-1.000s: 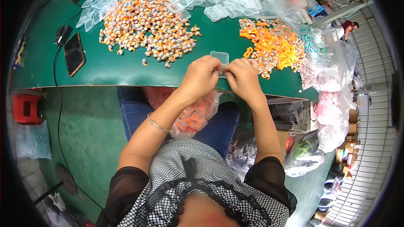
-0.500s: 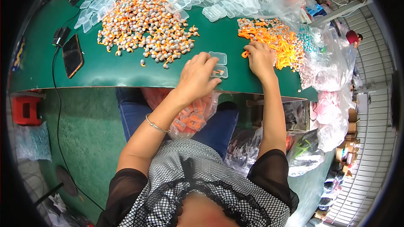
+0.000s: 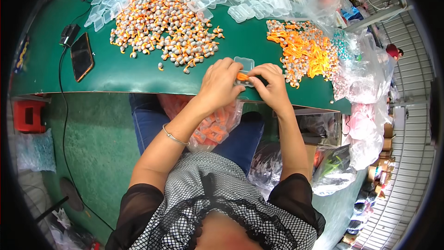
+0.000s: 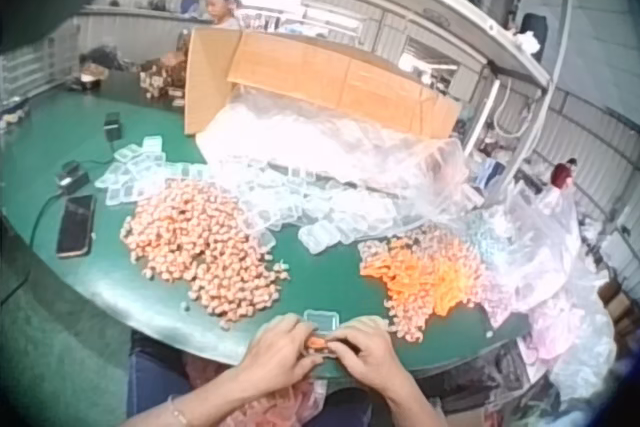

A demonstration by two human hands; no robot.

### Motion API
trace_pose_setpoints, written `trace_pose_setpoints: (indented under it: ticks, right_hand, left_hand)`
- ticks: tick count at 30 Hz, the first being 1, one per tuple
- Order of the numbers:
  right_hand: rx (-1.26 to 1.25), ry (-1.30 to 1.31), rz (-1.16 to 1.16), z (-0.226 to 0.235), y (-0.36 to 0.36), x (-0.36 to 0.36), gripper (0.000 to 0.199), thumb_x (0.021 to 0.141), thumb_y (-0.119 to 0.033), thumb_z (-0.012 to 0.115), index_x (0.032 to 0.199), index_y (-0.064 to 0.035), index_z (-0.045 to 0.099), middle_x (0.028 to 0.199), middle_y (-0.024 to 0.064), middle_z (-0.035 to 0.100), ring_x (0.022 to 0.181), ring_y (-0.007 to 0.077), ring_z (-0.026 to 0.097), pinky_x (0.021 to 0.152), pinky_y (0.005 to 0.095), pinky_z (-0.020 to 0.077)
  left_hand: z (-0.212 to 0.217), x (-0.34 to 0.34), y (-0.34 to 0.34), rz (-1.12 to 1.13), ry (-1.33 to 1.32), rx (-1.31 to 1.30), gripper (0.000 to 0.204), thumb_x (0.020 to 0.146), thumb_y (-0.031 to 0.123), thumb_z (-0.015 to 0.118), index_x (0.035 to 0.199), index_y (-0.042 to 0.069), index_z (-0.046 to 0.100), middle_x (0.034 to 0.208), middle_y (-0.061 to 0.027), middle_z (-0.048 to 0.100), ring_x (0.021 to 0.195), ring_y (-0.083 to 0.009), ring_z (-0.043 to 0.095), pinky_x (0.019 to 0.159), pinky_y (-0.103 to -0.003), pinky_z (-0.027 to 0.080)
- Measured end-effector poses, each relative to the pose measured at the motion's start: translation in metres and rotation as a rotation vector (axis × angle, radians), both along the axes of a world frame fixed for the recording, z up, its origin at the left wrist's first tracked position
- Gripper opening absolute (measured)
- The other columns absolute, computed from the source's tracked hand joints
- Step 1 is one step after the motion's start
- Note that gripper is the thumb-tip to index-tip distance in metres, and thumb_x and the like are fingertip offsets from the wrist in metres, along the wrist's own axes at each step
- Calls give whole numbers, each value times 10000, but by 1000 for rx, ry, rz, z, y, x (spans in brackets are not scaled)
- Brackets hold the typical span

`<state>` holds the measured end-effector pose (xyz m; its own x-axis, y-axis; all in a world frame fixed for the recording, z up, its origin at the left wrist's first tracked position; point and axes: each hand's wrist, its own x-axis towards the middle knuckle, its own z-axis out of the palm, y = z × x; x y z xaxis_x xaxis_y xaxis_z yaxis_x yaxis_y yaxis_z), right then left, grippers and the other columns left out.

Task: The person is manually sorting small toy components and placing them into clear plastic containers.

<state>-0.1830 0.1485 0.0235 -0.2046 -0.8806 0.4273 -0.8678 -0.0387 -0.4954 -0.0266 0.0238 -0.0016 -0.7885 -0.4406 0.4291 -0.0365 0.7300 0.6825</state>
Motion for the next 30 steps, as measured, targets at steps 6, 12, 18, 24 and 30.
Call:
trace_pose_setpoints:
  ticks: [6,12,18,24,30]
  right_hand:
    - [-5,1,-67,-1,-9,-9,144,844,-139,692,982,-98,701,1022,53,653,1003,245,593,906,398,385]
    - [153,85,-139,-6,-19,-19,203,860,-108,689,1061,-78,690,1033,92,655,979,274,607,894,422,429]
    - [-44,-102,23,2,-2,-12,235,792,-43,749,1011,-10,670,944,115,672,871,290,648,760,374,522]
    - [-67,-52,40,-10,9,6,304,756,-46,771,1040,-5,670,961,116,659,868,279,638,770,361,522]
    - [118,-332,134,-2,-3,9,195,848,-83,746,1017,0,695,907,64,663,858,156,633,741,308,516]
  left_hand:
    - [0,1,0,7,-1,-7,481,697,166,831,1111,49,616,1008,-109,586,994,-326,578,841,-435,467]
    - [2,2,0,7,-16,34,557,697,162,834,1180,49,582,990,-113,583,998,-329,580,859,-429,470]
    - [2,2,1,22,41,46,568,726,145,817,1230,68,569,964,-111,574,985,-332,589,856,-437,473]
    - [-6,-2,1,-19,22,-76,265,860,214,720,1057,58,637,943,-114,562,888,-329,601,759,-439,492]
    - [-6,10,-5,-31,139,79,250,881,265,703,820,35,627,814,-124,534,716,-343,593,615,-448,480]
